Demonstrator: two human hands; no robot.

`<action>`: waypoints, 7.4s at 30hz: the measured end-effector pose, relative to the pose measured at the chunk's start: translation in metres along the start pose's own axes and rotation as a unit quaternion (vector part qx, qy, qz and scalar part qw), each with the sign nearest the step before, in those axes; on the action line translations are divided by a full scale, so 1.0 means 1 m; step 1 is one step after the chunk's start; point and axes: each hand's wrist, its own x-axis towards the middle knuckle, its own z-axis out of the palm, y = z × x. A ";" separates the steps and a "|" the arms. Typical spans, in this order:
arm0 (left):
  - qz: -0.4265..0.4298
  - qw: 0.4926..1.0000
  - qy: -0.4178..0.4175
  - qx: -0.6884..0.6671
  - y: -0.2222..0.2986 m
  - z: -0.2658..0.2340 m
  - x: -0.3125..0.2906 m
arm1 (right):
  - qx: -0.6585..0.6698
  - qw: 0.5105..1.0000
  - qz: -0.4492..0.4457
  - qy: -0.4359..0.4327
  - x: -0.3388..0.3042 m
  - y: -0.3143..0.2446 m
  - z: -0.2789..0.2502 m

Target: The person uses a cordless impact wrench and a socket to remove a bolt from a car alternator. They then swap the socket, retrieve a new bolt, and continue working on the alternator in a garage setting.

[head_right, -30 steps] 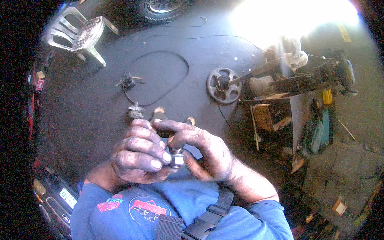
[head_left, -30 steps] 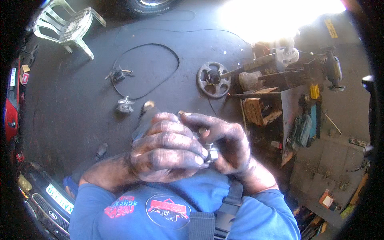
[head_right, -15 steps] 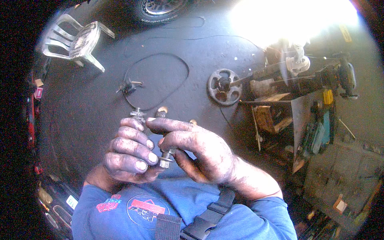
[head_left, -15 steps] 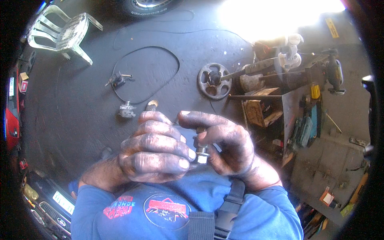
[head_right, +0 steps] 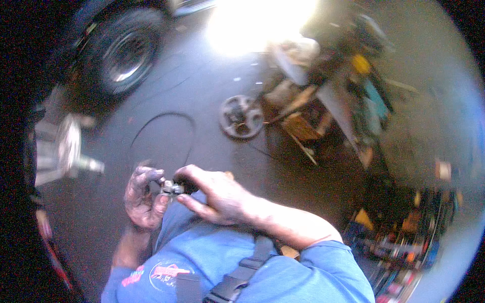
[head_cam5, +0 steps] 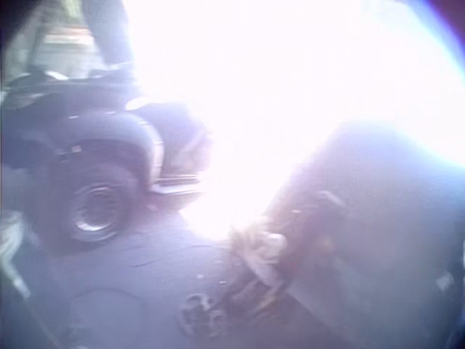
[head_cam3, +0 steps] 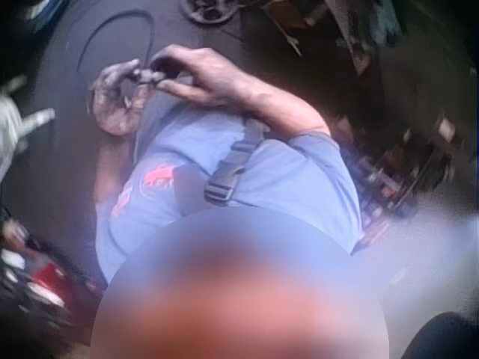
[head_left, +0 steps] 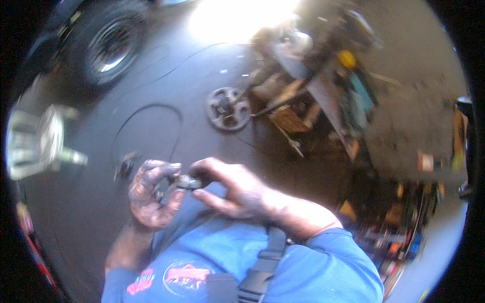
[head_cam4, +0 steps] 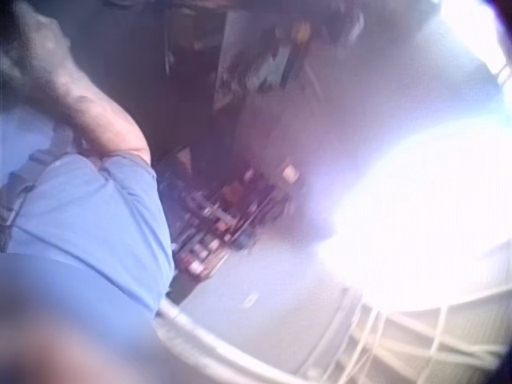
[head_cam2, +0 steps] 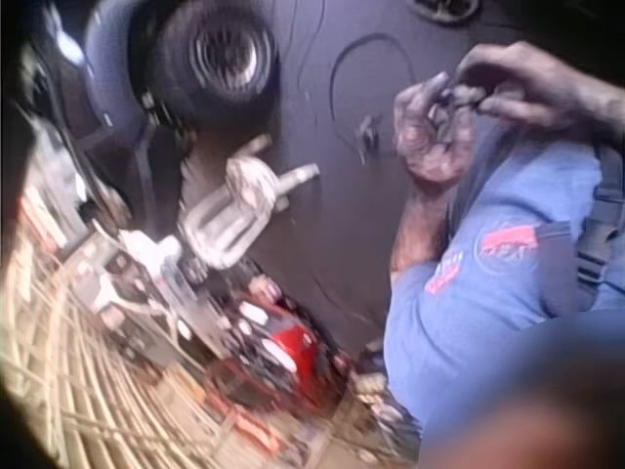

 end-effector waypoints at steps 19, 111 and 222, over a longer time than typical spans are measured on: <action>-0.319 0.784 -0.481 -0.230 -0.058 0.193 0.020 | 0.165 0.911 0.274 0.261 -0.173 0.102 -0.018; -0.635 0.583 0.472 0.186 -0.938 -0.116 -0.556 | -0.401 0.643 -0.373 -0.535 0.592 0.644 0.637; -0.130 0.652 0.709 0.235 -0.708 -0.247 -0.367 | 0.129 0.831 -0.210 -0.499 0.618 0.512 0.517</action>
